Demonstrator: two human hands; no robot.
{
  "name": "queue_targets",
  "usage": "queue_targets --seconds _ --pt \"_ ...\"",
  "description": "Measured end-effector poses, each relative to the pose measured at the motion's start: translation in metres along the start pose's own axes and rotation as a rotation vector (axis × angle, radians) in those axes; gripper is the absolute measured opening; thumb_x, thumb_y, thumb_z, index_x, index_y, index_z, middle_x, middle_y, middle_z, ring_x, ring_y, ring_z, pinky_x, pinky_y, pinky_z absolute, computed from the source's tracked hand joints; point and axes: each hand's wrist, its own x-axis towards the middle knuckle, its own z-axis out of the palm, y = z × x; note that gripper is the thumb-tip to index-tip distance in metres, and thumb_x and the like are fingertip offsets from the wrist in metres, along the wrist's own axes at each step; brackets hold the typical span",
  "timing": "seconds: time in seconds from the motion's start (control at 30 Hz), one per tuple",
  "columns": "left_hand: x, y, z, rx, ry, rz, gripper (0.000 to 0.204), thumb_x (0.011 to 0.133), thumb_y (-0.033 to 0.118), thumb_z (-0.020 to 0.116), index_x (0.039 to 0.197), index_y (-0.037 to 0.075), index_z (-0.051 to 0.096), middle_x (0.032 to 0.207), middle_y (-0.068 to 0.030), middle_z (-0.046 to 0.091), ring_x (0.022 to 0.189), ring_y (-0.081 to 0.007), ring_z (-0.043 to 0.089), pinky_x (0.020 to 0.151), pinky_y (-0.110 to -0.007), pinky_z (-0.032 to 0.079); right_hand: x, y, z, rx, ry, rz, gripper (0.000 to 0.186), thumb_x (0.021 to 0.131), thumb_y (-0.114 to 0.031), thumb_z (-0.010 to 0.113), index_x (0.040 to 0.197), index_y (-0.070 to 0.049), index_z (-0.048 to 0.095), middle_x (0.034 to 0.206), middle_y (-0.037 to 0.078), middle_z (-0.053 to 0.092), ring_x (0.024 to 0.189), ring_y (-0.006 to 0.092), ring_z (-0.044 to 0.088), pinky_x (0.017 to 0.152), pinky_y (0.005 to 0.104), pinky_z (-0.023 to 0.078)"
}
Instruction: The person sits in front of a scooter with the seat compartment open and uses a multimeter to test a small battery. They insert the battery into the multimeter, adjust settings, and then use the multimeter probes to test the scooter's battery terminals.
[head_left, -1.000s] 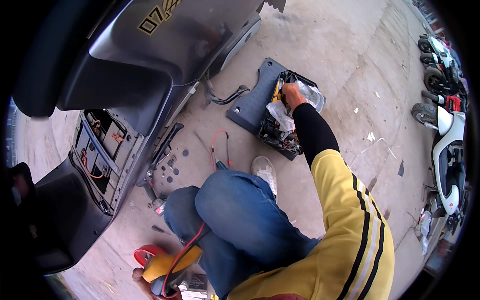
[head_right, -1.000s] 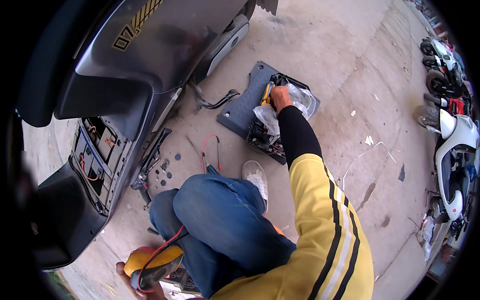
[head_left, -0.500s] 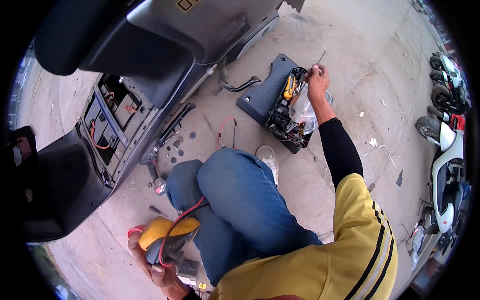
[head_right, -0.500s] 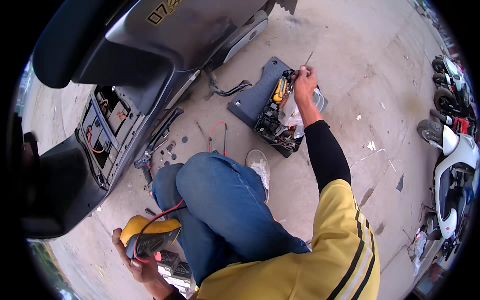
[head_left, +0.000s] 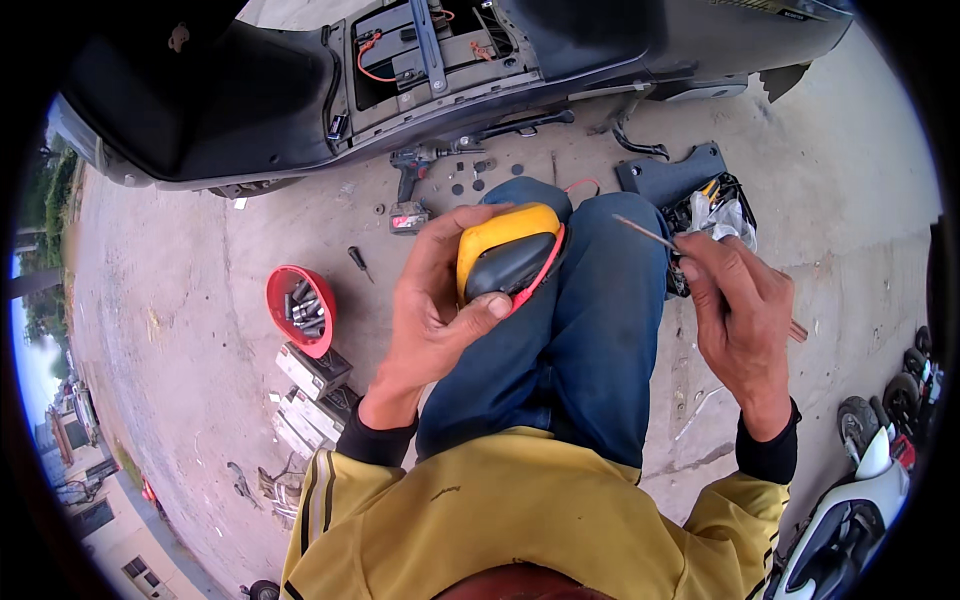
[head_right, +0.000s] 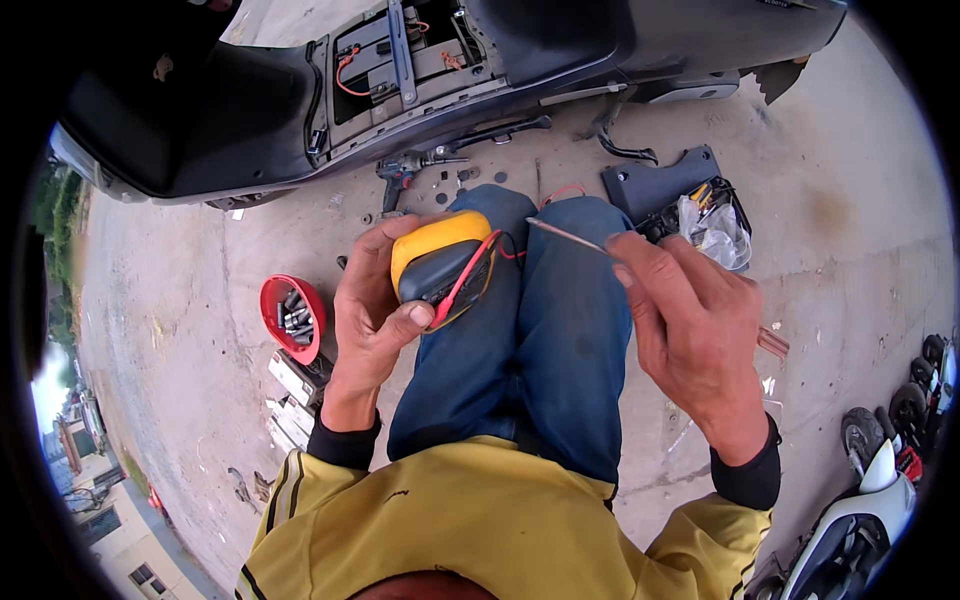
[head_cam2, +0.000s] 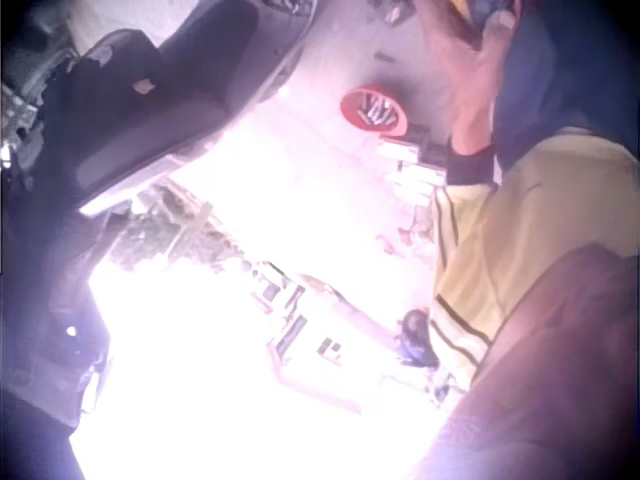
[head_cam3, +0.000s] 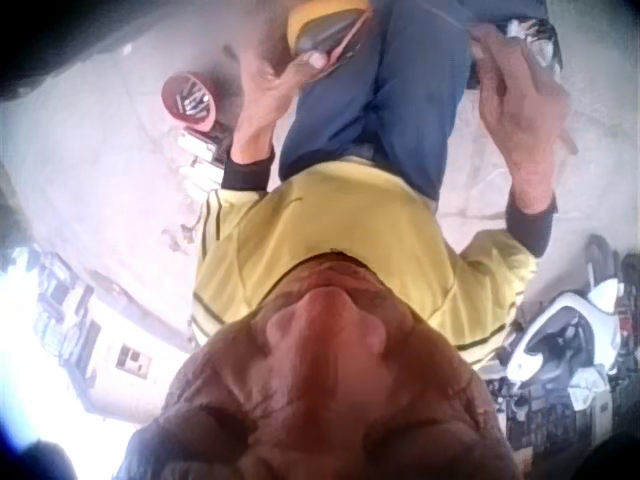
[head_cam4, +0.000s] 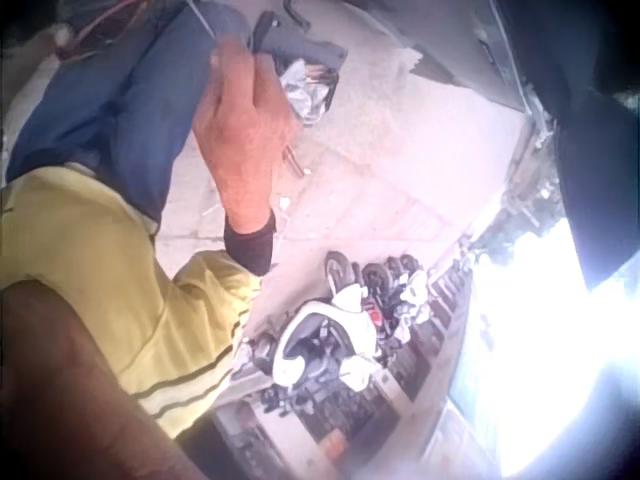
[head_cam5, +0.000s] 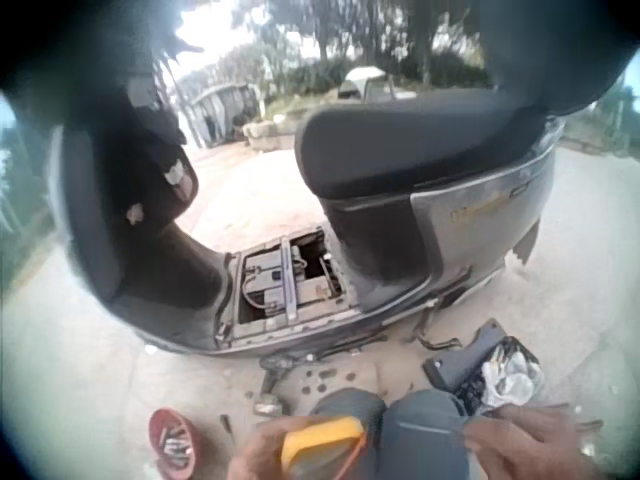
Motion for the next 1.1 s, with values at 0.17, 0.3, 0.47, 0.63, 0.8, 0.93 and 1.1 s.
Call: queue_targets --seconds 0.17,0.3,0.47,0.63,0.8,0.93,1.1 --pt "0.003 0.004 0.011 0.056 -0.052 -0.002 0.076 0.091 0.001 0.085 0.156 -0.002 0.047 0.155 -0.0162 0.055 0.144 -0.0256 0.055 0.124 -0.039 0.041 0.016 -0.042 -0.007 -0.183 -0.03 -0.127 0.037 0.084 0.001 0.077 0.119 -0.011 0.073 0.085 0.004 0.06 0.064 0.0225 0.064 0.053 0.0365 0.048" --pt "0.002 0.003 0.013 0.032 -0.036 0.013 0.076 0.088 -0.003 0.085 0.155 -0.001 0.048 0.152 -0.0148 0.058 0.143 -0.0242 0.056 0.124 -0.038 0.042 0.023 -0.062 -0.015 -0.244 -0.108 -0.187 0.032 0.084 0.001 0.079 0.114 -0.009 0.074 0.079 0.005 0.055 0.062 0.0241 0.061 0.054 0.038 0.047" --pt "0.003 0.008 0.025 -0.027 -0.042 -0.016 0.076 0.084 -0.007 0.086 0.151 0.002 0.051 0.146 -0.0125 0.063 0.138 -0.021 0.059 0.122 -0.036 0.045 0.034 -0.08 -0.018 -0.484 -0.175 -0.322 0.036 0.076 -0.01 0.078 0.112 -0.008 0.075 0.084 0.001 0.056 0.067 0.016 0.062 0.052 0.0318 0.047" --pt "0.001 0.001 0.029 0.092 -0.012 0.007 0.073 0.083 -0.007 0.085 0.149 0.003 0.054 0.144 -0.0125 0.064 0.132 -0.021 0.063 0.117 -0.034 0.05 0.049 -0.093 -0.029 -0.609 -0.271 -0.427 0.036 0.072 -0.01 0.077 0.108 -0.006 0.077 0.083 0.001 0.058 0.077 0.018 0.063 0.058 0.0335 0.049" --pt "0.003 -0.004 0.038 0.207 0.028 0.032 0.07 0.084 -0.001 0.087 0.147 0.003 0.058 0.138 -0.0142 0.068 0.126 -0.0213 0.067 0.111 -0.034 0.053 0.073 -0.102 -0.041 -0.731 -0.443 -0.537 0.025 0.069 -0.013 0.077 0.092 -0.006 0.074 0.081 0.001 0.057 0.082 0.0185 0.063 0.063 0.0326 0.051" --pt "0.006 -0.009 0.037 0.223 0.048 0.043 0.07 0.084 0.002 0.088 0.147 0.004 0.059 0.136 -0.0144 0.069 0.124 -0.0216 0.068 0.11 -0.034 0.054 0.081 -0.097 -0.036 -0.729 -0.476 -0.613 0.022 0.069 -0.013 0.077 0.089 -0.006 0.072 0.08 0.001 0.056 0.082 0.0188 0.062 0.061 0.0327 0.051" --pt "0.004 -0.008 0.032 0.195 0.062 0.047 0.07 0.084 0.002 0.088 0.147 0.004 0.059 0.136 -0.0136 0.069 0.125 -0.0217 0.067 0.11 -0.035 0.053 0.068 -0.089 -0.022 -0.682 -0.368 -0.557 0.031 0.071 -0.013 0.076 0.1 -0.004 0.075 0.08 0.002 0.056 0.083 0.0189 0.064 0.059 0.0335 0.051"
